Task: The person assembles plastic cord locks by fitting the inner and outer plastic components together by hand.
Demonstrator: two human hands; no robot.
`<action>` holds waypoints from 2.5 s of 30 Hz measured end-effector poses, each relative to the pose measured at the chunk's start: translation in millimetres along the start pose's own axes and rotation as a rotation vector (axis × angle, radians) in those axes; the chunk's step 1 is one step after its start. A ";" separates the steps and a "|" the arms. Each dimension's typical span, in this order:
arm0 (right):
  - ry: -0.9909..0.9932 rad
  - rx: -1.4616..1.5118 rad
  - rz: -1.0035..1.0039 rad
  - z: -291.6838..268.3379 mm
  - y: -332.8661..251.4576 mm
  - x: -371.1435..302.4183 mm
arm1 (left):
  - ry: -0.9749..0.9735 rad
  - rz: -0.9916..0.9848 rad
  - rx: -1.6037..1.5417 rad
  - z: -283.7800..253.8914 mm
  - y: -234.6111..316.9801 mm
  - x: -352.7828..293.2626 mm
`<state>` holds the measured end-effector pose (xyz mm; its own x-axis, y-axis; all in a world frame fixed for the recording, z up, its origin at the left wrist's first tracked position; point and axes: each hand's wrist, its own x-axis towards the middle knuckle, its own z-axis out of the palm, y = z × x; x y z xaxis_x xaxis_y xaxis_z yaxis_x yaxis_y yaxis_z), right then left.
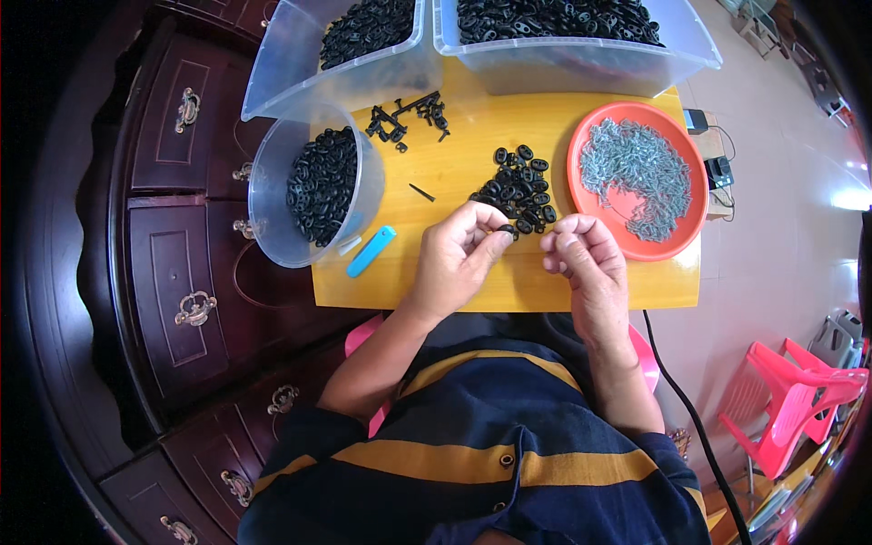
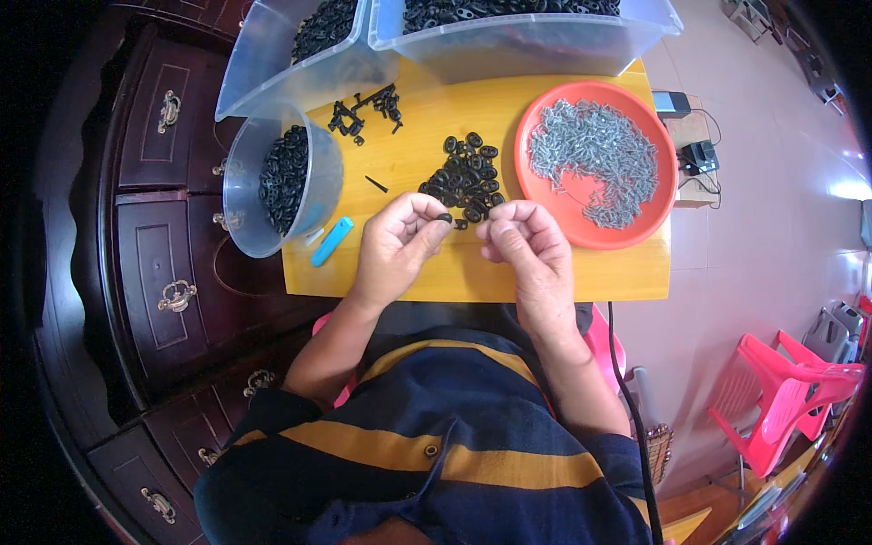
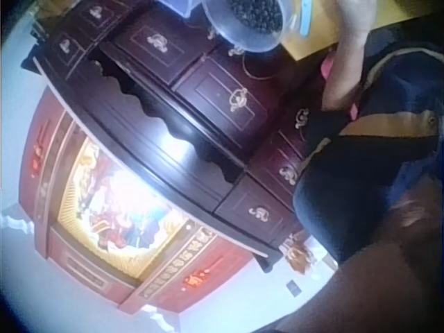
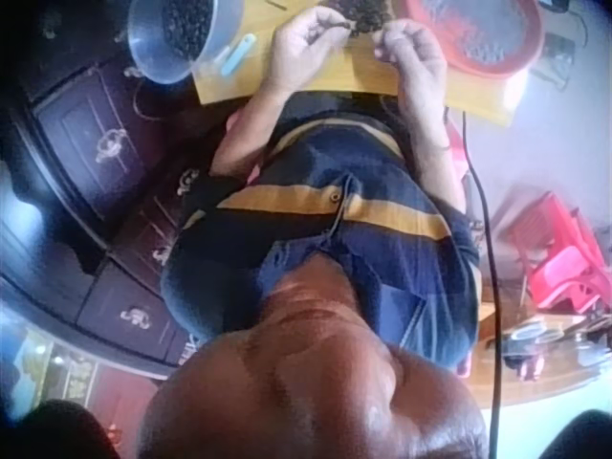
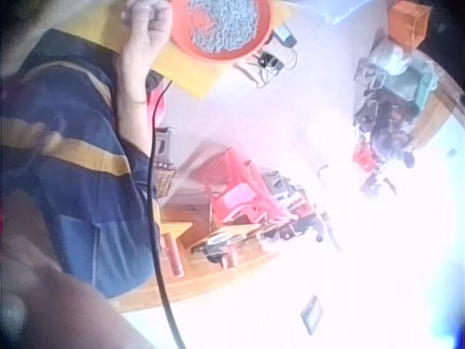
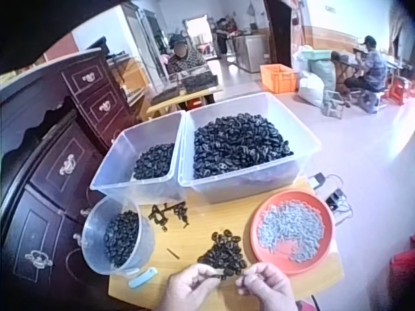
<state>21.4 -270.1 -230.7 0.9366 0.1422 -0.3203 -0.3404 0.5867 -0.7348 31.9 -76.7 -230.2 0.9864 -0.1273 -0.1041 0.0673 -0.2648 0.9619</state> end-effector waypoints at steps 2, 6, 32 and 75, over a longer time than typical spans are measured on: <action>-0.021 -0.082 -0.025 2.1 1.3 -1.5 | 0.008 -0.055 -0.231 -1.0 7.9 0.8; -0.039 -0.126 -0.080 6.9 2.2 -4.5 | -0.016 0.033 -0.189 -2.3 18.6 -5.3; -0.039 0.152 0.242 -1.5 9.8 -0.4 | -0.059 0.238 0.473 -0.3 15.0 -1.1; -0.109 0.166 -0.093 -28.6 11.5 -18.1 | -0.210 0.420 0.233 44.8 64.5 17.8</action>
<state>-1.8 -288.8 -250.5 0.9698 0.1619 -0.1825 -0.2424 0.7235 -0.6464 47.0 -138.9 -181.3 0.8685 -0.4504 0.2068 -0.3859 -0.3525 0.8525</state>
